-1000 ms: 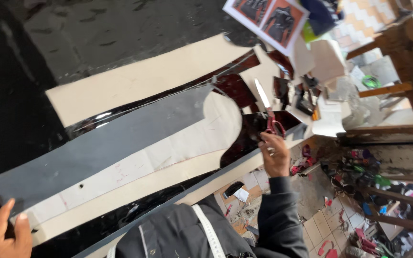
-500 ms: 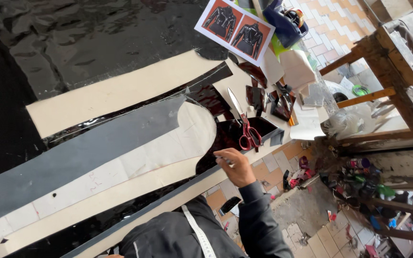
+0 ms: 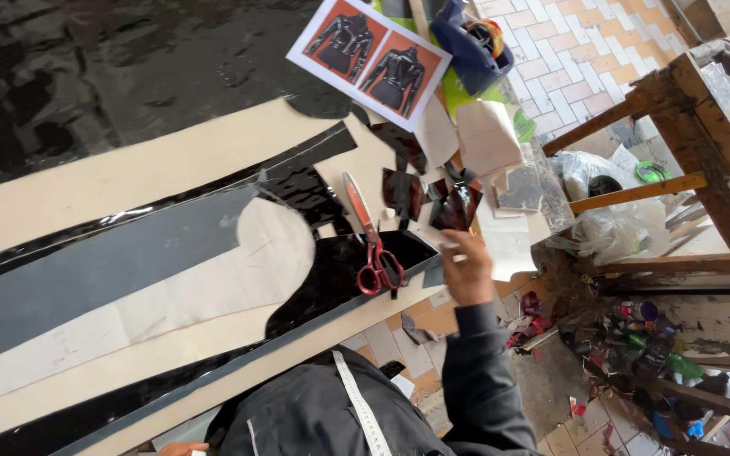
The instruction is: The person aligns a paper pattern on a black sheet, then uses scissors to cut the material along the pattern's edge. They trim excess and measure the cut piece with a ruler.
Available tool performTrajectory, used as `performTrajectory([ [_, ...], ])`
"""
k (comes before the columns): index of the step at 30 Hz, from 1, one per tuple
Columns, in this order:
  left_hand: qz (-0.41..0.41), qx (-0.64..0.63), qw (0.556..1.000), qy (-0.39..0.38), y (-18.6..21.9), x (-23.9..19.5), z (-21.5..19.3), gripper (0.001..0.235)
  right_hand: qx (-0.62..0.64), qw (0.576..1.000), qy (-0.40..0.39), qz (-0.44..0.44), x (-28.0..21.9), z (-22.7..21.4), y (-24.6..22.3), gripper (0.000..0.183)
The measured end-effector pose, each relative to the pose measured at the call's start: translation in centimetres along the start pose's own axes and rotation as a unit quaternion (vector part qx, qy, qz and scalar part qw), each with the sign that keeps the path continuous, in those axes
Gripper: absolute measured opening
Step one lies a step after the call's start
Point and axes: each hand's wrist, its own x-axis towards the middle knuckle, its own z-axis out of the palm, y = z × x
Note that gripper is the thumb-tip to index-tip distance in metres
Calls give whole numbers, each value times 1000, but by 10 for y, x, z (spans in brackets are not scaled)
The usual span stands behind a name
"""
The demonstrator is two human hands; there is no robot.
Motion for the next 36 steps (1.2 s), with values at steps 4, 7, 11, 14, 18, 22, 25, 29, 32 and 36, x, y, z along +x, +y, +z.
performTrajectory([
  [4,13,-15,1000,3,25,24,19,32,-126,987,76,70,12,-37,55,31],
  [7,19,-29,999,21,37,28,36,31,-104,989,73,69,14,-39,69,32],
  [11,25,-40,995,85,49,12,47,30,-70,993,61,72,38,-25,68,32],
  [14,15,-40,989,142,70,-12,53,29,-86,994,61,36,81,-15,60,35],
  [18,7,-2,985,174,106,-23,39,36,-151,986,72,8,137,2,52,49],
  [22,88,8,961,262,124,-23,41,29,-174,980,-7,94,187,16,57,54],
  [25,177,1,932,317,129,-9,53,28,-193,981,-28,9,232,20,49,37],
  [29,139,7,942,304,139,-12,68,29,441,865,-143,193,272,-1,35,11],
  [32,81,-7,954,290,133,-13,73,31,516,825,-148,176,291,-13,21,18],
  [36,37,-2,966,255,129,-5,68,37,571,785,-187,154,290,-20,25,23],
])
